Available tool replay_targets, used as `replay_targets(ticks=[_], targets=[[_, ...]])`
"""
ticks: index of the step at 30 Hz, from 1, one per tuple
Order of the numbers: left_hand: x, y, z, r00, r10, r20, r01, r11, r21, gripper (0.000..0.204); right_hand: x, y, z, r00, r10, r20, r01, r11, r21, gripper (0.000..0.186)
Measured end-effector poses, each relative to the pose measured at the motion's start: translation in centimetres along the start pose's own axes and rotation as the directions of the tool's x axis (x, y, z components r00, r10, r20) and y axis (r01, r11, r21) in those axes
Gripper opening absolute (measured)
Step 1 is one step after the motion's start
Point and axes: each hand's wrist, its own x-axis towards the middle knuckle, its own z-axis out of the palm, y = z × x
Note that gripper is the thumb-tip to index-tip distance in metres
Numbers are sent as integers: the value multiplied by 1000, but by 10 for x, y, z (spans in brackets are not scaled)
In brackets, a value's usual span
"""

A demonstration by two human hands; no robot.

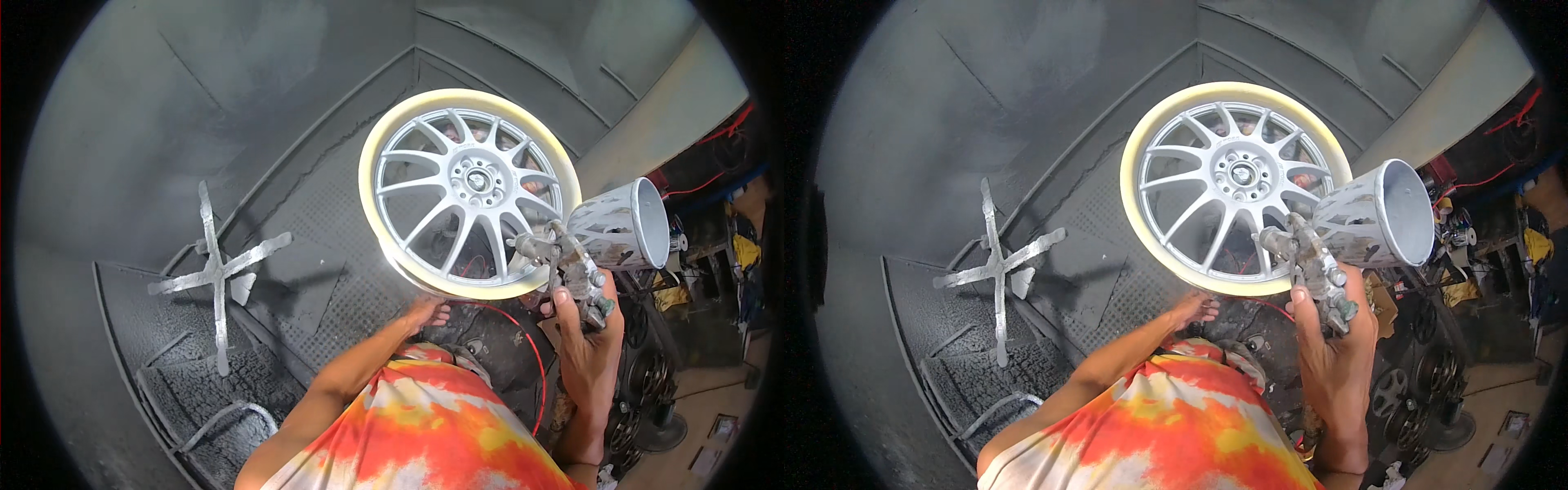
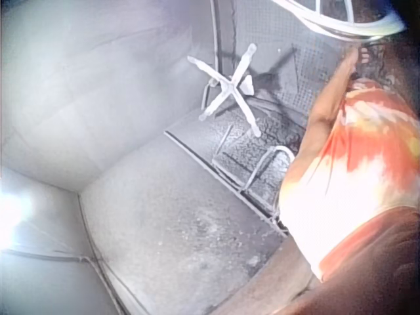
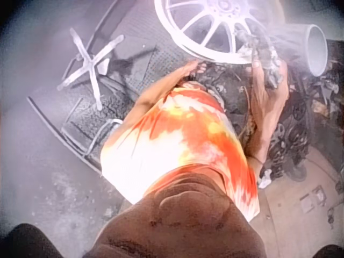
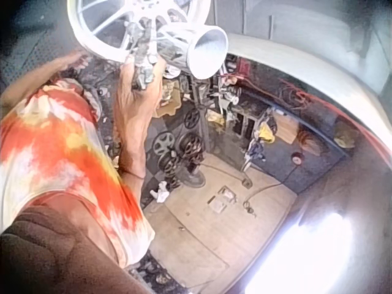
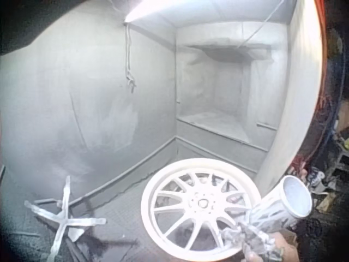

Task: The person carries a wheel rim into a spray booth, places it on a stand, and applies a coating using a spray gun.

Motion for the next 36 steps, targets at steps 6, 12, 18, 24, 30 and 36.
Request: replay_targets(ticks=[6, 12, 18, 24, 30, 36], targets=[[6, -15, -2, 996, -73, 47, 68, 994, 89, 36, -2, 0, 12, 988, 6, 152, -8, 1000, 12, 22], [39, -8, -107, 989, 11, -145, -21, 997, -70, 40, -15, -7, 9, 946, 23, 323, -50, 996, 74, 26], [22, 72, -96, 894, 203, -400, -301, 932, -200, 37, -12, -6, 2, 984, 29, 175, -34, 999, 27, 25], [18, 48, -80, 905, 217, -366, -252, 966, -51, 48, -6, -9, -5, 998, 54, -31, -52, 996, 78, 19], [8, 25, -48, 961, 131, -242, -164, 979, -118, 47, -4, 4, 7, 1000, -26, 13, 25, 996, 81, 21], [12, -4, -15, 1000, 26, -6, -27, 992, -125, 51, -19, -12, 4, 963, 66, 260, -98, 989, 110, 26]])
